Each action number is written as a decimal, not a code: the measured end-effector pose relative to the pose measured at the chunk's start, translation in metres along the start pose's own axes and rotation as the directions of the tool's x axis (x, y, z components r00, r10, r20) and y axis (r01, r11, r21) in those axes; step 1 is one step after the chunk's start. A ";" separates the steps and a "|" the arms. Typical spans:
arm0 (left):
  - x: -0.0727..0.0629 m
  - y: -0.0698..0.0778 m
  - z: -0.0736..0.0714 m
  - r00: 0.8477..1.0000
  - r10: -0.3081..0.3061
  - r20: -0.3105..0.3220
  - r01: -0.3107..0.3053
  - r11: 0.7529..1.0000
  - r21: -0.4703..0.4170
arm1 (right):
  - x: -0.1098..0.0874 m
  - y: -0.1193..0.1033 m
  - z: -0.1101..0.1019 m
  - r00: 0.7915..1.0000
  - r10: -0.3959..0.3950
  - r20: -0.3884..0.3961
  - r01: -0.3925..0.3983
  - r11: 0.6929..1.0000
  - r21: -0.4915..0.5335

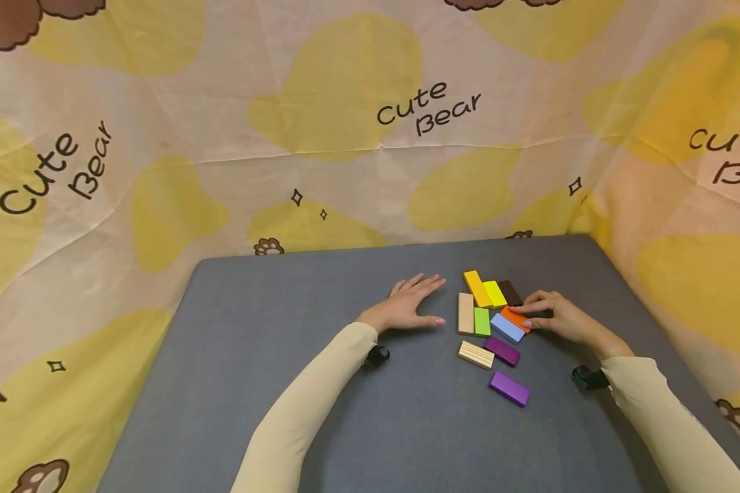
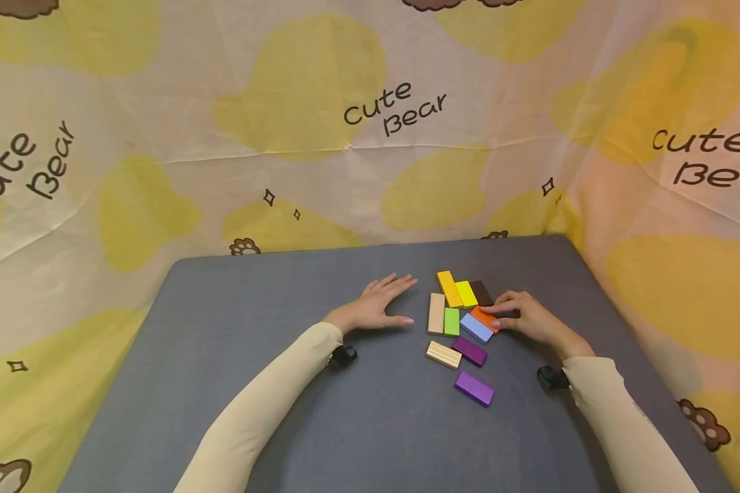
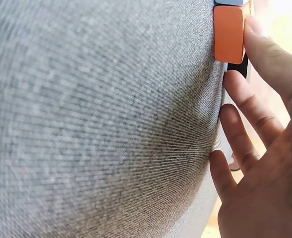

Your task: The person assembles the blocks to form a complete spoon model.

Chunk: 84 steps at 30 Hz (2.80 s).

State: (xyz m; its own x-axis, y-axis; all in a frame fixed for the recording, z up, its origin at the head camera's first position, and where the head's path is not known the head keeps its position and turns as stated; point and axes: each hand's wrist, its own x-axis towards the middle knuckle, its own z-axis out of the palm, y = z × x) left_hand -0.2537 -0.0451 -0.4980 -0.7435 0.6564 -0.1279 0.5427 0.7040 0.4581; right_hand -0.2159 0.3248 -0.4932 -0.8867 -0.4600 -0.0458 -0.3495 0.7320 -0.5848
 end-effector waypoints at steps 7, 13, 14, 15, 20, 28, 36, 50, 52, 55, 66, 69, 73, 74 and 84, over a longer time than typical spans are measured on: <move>0.012 0.015 0.010 1.000 0.003 0.017 -0.003 1.000 0.019 | 0.000 0.001 0.000 1.000 0.007 0.015 -0.007 1.000 0.012; 0.021 0.022 0.014 1.000 0.026 0.008 -0.026 0.998 0.056 | 0.002 0.003 0.000 1.000 0.027 0.015 -0.027 1.000 0.012; 0.022 0.022 0.015 1.000 0.029 0.004 -0.030 0.998 0.061 | 0.002 0.002 0.000 1.000 0.026 0.016 -0.027 1.000 0.013; 0.023 0.023 0.015 1.000 0.031 0.000 -0.031 0.997 0.069 | 0.002 0.003 0.000 1.000 0.025 0.017 -0.025 1.000 0.014; 0.027 0.024 0.019 0.999 0.047 -0.016 -0.046 0.995 0.085 | 0.002 0.003 -0.001 1.000 0.021 0.020 -0.021 1.000 0.016; 0.030 0.026 0.022 0.997 0.063 -0.040 -0.058 0.994 0.097 | 0.000 0.001 -0.002 0.999 0.034 0.032 -0.034 0.999 0.009; 0.030 0.027 0.022 0.993 0.077 -0.091 -0.068 0.993 0.095 | 0.000 0.001 -0.001 0.999 0.024 0.027 -0.024 1.000 0.009; 0.013 0.010 0.019 0.979 0.062 -0.192 -0.067 0.997 -0.024 | 0.000 0.002 0.000 1.000 -0.001 0.006 0.000 1.000 0.007; 0.005 0.006 0.017 0.979 0.055 -0.197 -0.062 0.997 -0.033 | 0.000 0.003 0.000 1.000 -0.009 -0.003 0.009 1.000 -0.002; -0.010 -0.002 0.014 0.977 0.049 -0.206 -0.063 0.996 -0.065 | 0.000 0.004 0.001 1.000 -0.012 -0.009 0.012 1.000 -0.004; -0.078 -0.042 0.004 0.961 -0.005 -0.276 -0.030 0.992 -0.124 | -0.001 0.006 0.002 1.000 0.008 0.002 -0.008 1.000 0.006; -0.097 -0.054 0.003 0.955 -0.023 -0.296 -0.020 0.990 -0.138 | -0.002 0.006 0.002 1.000 0.007 0.005 -0.007 1.000 0.000; -0.120 -0.069 0.002 0.946 -0.067 -0.317 0.017 0.987 -0.158 | -0.002 0.005 0.002 1.000 0.008 0.007 -0.008 1.000 0.001; -0.125 -0.072 0.001 0.943 -0.079 -0.322 0.027 0.986 -0.163 | -0.002 0.005 0.002 1.000 0.008 0.007 -0.008 1.000 -0.001; -0.158 -0.096 -0.007 0.935 -0.147 -0.324 0.088 0.978 -0.190 | -0.005 0.005 0.003 1.000 0.005 -0.012 -0.004 1.000 0.018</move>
State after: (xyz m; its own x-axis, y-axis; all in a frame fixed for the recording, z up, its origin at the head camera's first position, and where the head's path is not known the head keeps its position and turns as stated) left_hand -0.1910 -0.2185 -0.5159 -0.9013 0.4221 0.0975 0.3907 0.6947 0.6040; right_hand -0.2124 0.3287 -0.4982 -0.8921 -0.4503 -0.0385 -0.3401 0.7250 -0.5989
